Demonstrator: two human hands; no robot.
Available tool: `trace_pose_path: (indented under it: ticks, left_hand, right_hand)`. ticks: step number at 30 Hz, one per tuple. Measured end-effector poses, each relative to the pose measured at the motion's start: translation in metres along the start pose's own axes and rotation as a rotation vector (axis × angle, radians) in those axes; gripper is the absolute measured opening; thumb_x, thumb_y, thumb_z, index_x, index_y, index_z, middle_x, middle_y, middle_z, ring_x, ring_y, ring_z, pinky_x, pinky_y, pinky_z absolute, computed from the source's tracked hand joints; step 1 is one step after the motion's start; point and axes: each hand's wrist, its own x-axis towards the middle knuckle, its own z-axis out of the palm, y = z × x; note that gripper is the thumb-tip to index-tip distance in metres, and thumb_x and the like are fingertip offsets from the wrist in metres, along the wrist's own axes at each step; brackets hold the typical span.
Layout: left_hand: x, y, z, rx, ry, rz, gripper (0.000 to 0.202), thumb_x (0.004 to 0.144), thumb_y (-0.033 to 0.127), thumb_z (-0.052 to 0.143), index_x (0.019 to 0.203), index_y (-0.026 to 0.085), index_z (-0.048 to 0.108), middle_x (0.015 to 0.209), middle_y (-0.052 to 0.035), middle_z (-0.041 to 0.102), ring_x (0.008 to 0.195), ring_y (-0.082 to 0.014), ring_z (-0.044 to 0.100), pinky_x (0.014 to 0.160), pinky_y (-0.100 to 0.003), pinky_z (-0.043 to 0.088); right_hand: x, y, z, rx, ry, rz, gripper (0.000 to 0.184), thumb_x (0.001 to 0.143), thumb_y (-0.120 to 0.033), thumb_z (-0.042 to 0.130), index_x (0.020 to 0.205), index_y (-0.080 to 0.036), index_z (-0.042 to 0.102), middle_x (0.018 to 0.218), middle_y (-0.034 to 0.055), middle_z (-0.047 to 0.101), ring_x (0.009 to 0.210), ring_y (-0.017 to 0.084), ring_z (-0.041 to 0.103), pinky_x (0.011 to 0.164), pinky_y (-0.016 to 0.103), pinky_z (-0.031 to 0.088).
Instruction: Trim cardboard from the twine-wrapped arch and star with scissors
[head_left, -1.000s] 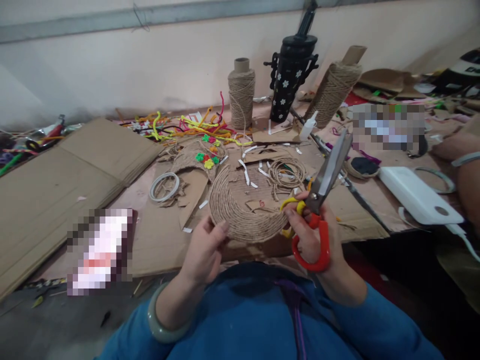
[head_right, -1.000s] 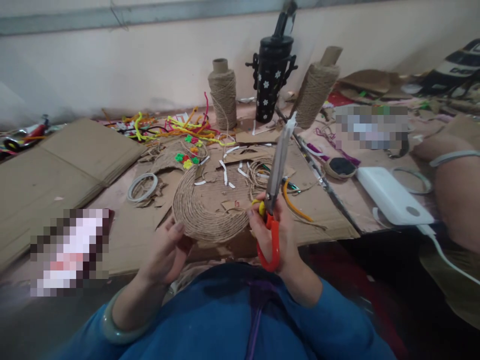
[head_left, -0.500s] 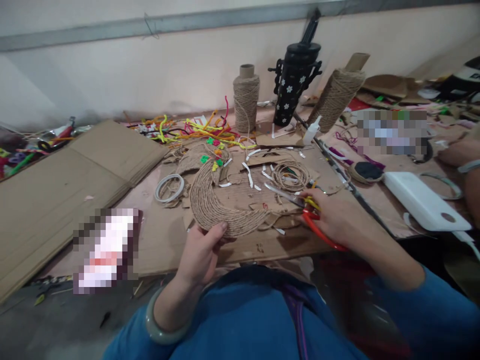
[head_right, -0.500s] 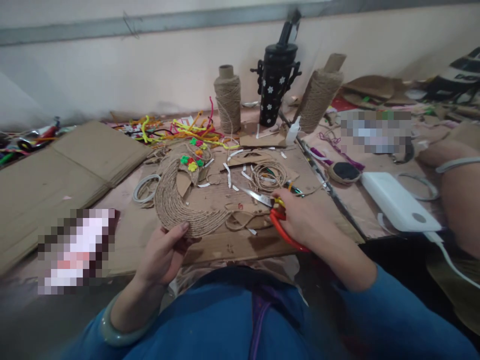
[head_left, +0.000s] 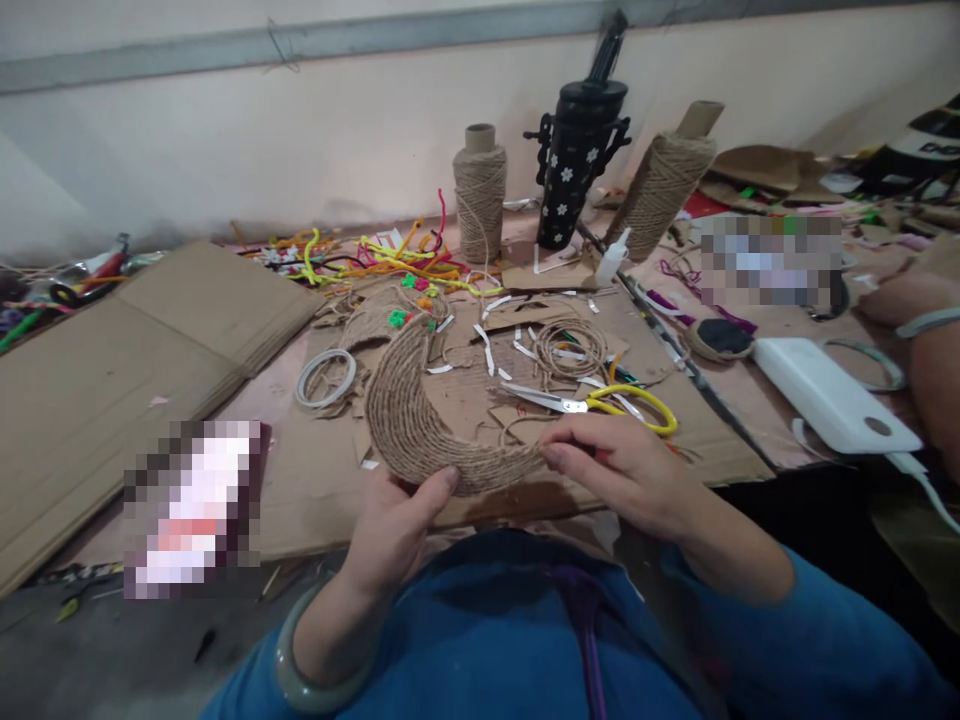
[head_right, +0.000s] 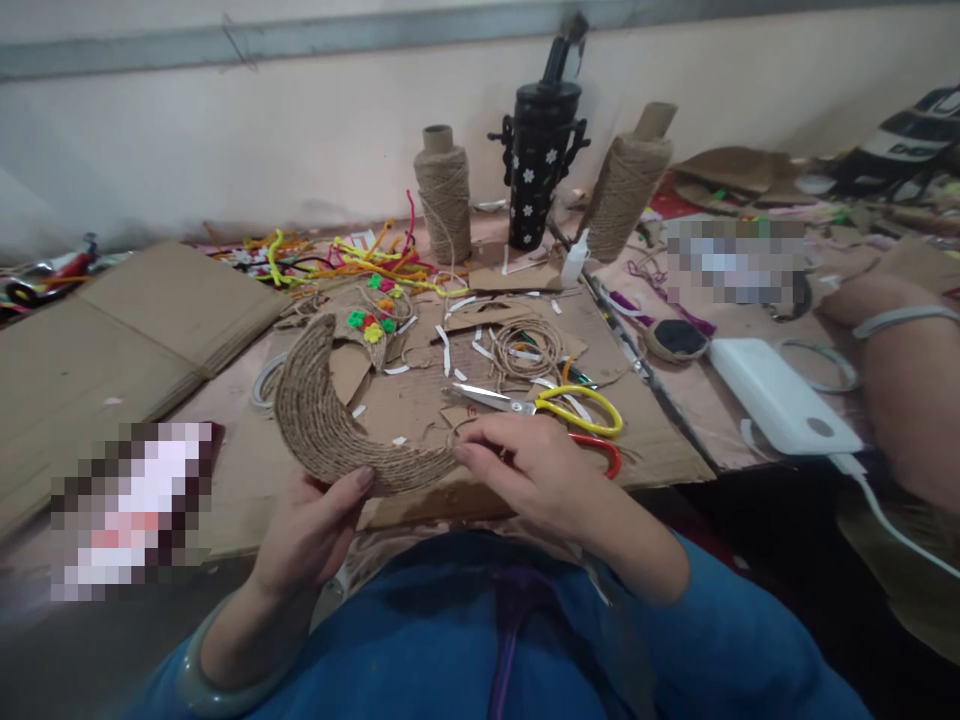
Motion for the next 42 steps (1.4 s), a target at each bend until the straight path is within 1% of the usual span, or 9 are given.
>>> trace_pose_path:
  ticks: [6,9,12,16,19,23,28,33,42]
  left_hand:
    - [0.003,-0.002,0.001,-0.109,0.066,0.028,0.034,0.060,0.029,0.084,0.089,0.017,0.073,0.087,-0.0053,0.076,0.090,-0.0238,0.070,0.092,-0.040,0.052]
    - [0.004,-0.009,0.010,-0.129,-0.021,0.045,0.027,0.061,0.032,0.084,0.082,0.017,0.074,0.083,-0.0042,0.076,0.082,-0.0218,0.070,0.088,-0.038,0.054]
    - [0.005,-0.017,0.019,-0.046,-0.096,0.045,0.020,0.066,0.028,0.080,0.081,0.016,0.075,0.089,-0.0058,0.077,0.093,-0.0234,0.069,0.095,-0.038,0.051]
    - [0.008,-0.020,0.021,0.005,-0.106,0.057,0.015,0.069,0.021,0.077,0.083,0.018,0.074,0.090,-0.0036,0.077,0.095,-0.0220,0.069,0.096,-0.037,0.050]
    - [0.008,-0.018,0.020,0.017,-0.139,0.025,0.024,0.068,0.019,0.078,0.091,0.017,0.074,0.097,-0.0056,0.077,0.094,-0.0239,0.070,0.091,-0.038,0.053]
    - [0.006,-0.020,0.018,0.037,-0.197,-0.021,0.026,0.069,0.022,0.078,0.094,0.016,0.074,0.102,-0.0078,0.076,0.097,-0.0257,0.069,0.094,-0.042,0.052]
    - [0.006,-0.021,0.014,0.025,-0.174,-0.031,0.030,0.067,0.022,0.080,0.097,0.018,0.074,0.101,-0.0064,0.076,0.097,-0.0241,0.069,0.094,-0.040,0.052]
    - [0.010,-0.015,0.012,0.002,-0.184,-0.047,0.029,0.067,0.020,0.078,0.096,0.017,0.075,0.098,-0.0060,0.077,0.094,-0.0223,0.069,0.092,-0.036,0.053]
    - [0.011,-0.020,0.015,-0.021,-0.156,-0.070,0.031,0.069,0.021,0.076,0.100,0.016,0.074,0.093,-0.0056,0.077,0.095,-0.0226,0.069,0.095,-0.037,0.051]
  right_hand:
    - [0.004,0.005,0.028,0.090,0.182,0.017,0.022,0.090,-0.025,0.052,0.070,-0.020,0.059,0.059,-0.0018,0.056,0.054,0.011,0.051,0.053,0.023,0.039]
    - [0.005,0.003,0.048,0.141,0.247,0.044,0.021,0.093,-0.026,0.048,0.075,-0.019,0.059,0.061,-0.0015,0.056,0.056,0.012,0.052,0.054,0.023,0.040]
    - [0.005,0.002,0.061,0.192,0.241,0.059,0.024,0.094,-0.029,0.047,0.075,-0.019,0.058,0.063,-0.0008,0.058,0.059,0.012,0.054,0.056,0.024,0.041]
    - [0.005,0.007,0.056,0.231,0.162,0.095,0.034,0.099,-0.035,0.040,0.078,-0.019,0.061,0.066,0.0003,0.059,0.062,0.013,0.056,0.057,0.024,0.042]
    - [0.006,0.006,0.047,0.260,0.103,0.108,0.021,0.094,-0.034,0.050,0.088,-0.020,0.064,0.076,0.0012,0.063,0.070,0.014,0.057,0.063,0.025,0.044]
    - [0.011,-0.001,0.047,0.361,0.054,0.123,0.012,0.086,-0.026,0.054,0.076,-0.020,0.058,0.069,-0.0014,0.057,0.062,0.012,0.051,0.055,0.023,0.040]
    - [0.015,0.001,0.054,0.408,0.048,0.134,0.014,0.086,-0.027,0.054,0.074,-0.020,0.055,0.066,-0.0020,0.054,0.061,0.011,0.051,0.055,0.023,0.041]
    - [0.008,0.012,0.052,0.425,0.061,0.151,0.029,0.096,-0.042,0.041,0.092,-0.020,0.059,0.075,0.0005,0.058,0.065,0.013,0.054,0.058,0.025,0.044]
    - [0.006,0.001,0.058,0.252,0.110,0.127,0.018,0.089,-0.026,0.050,0.074,-0.020,0.056,0.064,-0.0012,0.055,0.062,0.013,0.049,0.058,0.026,0.038]
